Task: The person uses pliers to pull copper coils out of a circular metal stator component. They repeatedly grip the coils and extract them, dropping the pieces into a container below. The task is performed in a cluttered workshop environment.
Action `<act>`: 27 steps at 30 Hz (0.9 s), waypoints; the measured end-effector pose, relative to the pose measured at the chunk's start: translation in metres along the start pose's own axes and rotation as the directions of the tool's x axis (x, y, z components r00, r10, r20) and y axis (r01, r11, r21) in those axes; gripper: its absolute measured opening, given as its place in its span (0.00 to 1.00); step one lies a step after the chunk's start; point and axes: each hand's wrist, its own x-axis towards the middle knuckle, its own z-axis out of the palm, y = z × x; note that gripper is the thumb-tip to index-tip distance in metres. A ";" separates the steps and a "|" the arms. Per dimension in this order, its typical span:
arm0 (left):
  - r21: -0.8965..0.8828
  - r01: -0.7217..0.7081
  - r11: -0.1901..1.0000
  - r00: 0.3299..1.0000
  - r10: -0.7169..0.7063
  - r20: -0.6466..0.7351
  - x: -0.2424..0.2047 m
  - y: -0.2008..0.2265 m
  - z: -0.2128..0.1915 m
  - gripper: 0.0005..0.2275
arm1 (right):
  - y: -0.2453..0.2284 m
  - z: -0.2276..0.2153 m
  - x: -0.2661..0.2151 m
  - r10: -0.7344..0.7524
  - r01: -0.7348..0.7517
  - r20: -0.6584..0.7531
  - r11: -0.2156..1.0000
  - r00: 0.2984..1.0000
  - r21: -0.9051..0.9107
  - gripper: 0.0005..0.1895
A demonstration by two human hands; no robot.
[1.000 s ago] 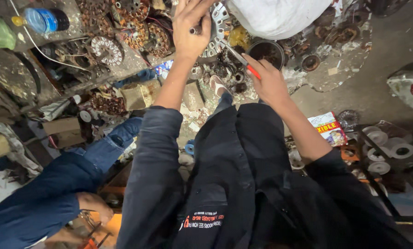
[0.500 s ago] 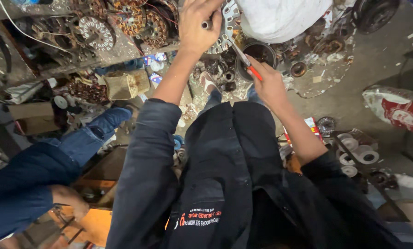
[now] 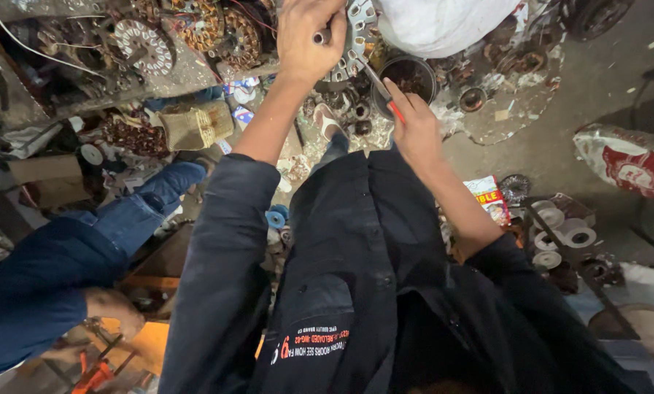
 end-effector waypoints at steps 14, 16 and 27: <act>-0.028 0.007 1.000 0.999 -0.006 0.046 -0.005 0.001 0.001 0.03 | -0.019 -0.038 0.007 0.073 -0.023 0.258 0.981 0.963 -0.194 0.21; -0.025 -0.012 1.000 0.999 0.013 0.040 0.000 0.003 0.000 0.03 | -0.022 -0.034 0.012 0.118 -0.063 0.329 0.983 0.937 -0.172 0.17; -0.059 -0.081 0.995 0.997 0.082 0.009 0.021 0.021 -0.011 0.13 | -0.027 -0.040 0.032 0.178 -0.101 0.459 0.977 0.871 -0.189 0.13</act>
